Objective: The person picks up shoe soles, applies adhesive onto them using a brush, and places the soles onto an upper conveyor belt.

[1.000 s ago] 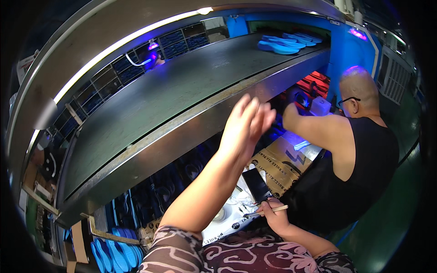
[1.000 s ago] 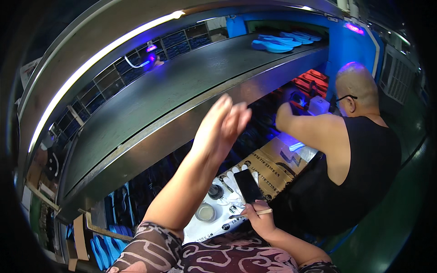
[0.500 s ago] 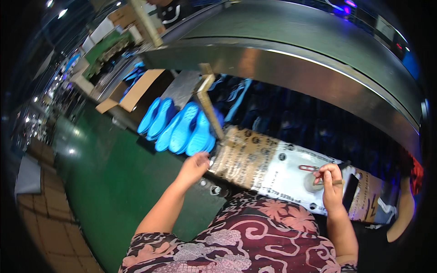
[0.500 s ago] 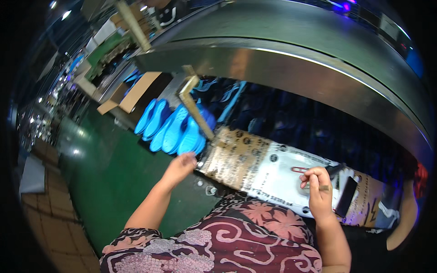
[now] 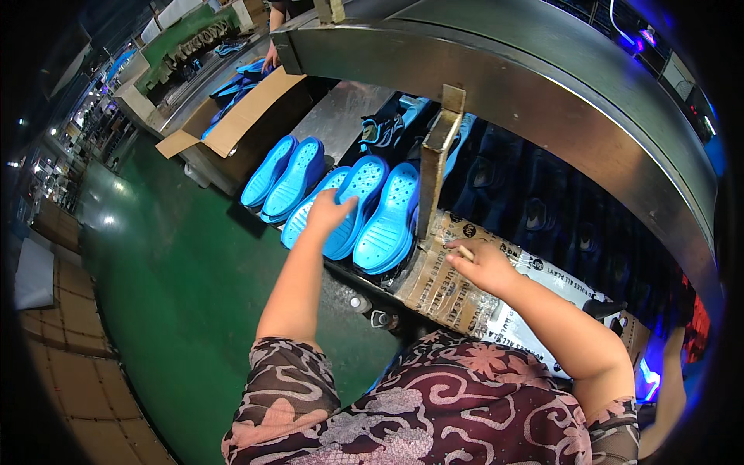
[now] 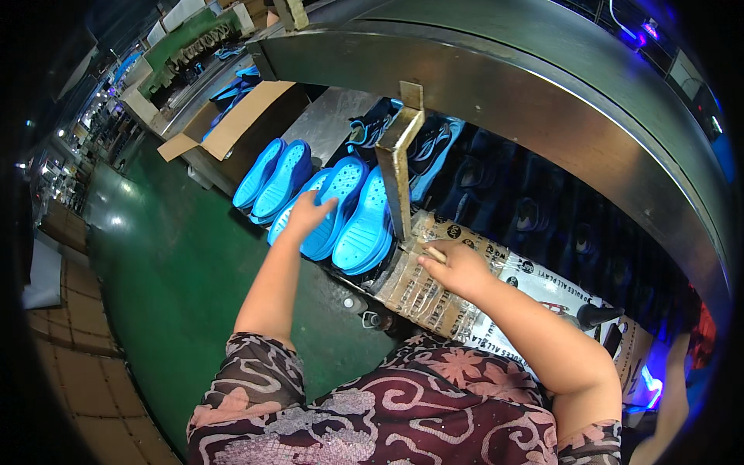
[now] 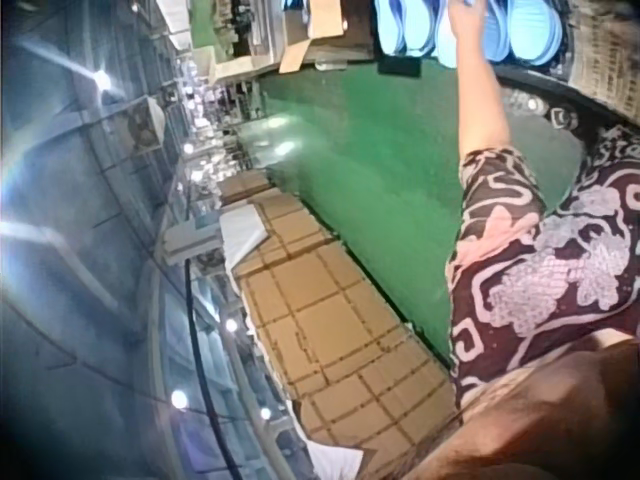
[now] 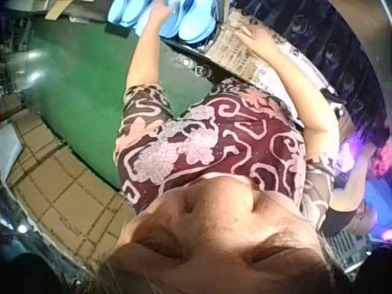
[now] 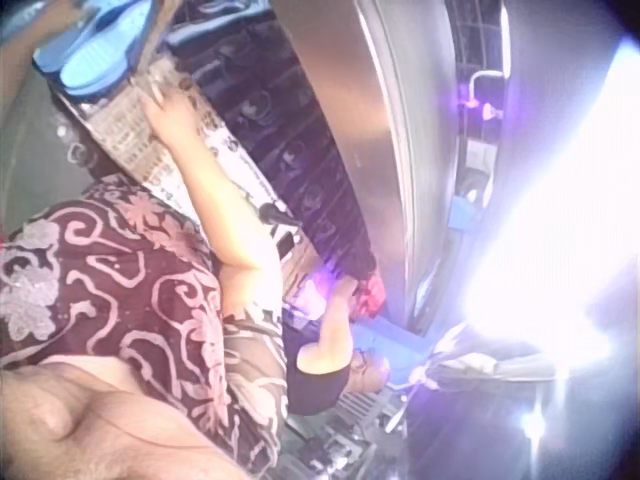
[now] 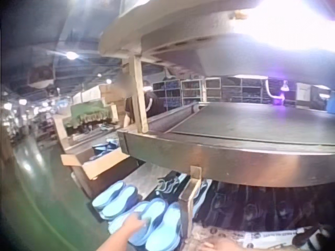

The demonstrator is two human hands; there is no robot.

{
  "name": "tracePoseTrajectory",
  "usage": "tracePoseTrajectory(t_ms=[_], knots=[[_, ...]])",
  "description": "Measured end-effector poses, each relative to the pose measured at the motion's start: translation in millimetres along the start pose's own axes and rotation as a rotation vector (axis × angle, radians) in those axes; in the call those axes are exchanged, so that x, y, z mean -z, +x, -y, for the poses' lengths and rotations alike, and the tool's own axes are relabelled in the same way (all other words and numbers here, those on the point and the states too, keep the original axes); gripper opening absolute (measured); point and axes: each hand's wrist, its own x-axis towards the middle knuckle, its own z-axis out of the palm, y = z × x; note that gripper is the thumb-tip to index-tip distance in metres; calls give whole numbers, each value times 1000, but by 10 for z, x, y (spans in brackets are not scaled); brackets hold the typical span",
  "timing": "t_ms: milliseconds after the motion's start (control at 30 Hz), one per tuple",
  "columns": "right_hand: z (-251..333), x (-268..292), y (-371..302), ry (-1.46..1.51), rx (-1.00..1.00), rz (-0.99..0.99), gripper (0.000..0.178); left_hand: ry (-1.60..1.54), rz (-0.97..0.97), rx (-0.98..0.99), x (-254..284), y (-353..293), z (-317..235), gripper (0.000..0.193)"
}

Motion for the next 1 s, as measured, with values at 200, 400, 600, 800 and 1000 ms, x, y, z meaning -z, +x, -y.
tracePoseTrajectory(t_ms=[200, 400, 600, 800, 1000], knots=[[-175, -502, 457, 184, -59, 53, 65, -69, -209, 14, -123, -449, -336, 66], [0, -734, 608, 537, -296, 203, 57, -90, -288, -1, -76, -716, -197, 64], [-42, -878, 617, 634, -348, 157, 58, -220, -14, 213, -2, -755, 22, 57], [-209, -741, 245, 249, -290, 316, 48, -888, 125, 256, -181, -1732, -23, 46], [-468, -400, -139, -103, -120, 407, 65, -890, 131, 343, -529, -2719, -305, 57]])
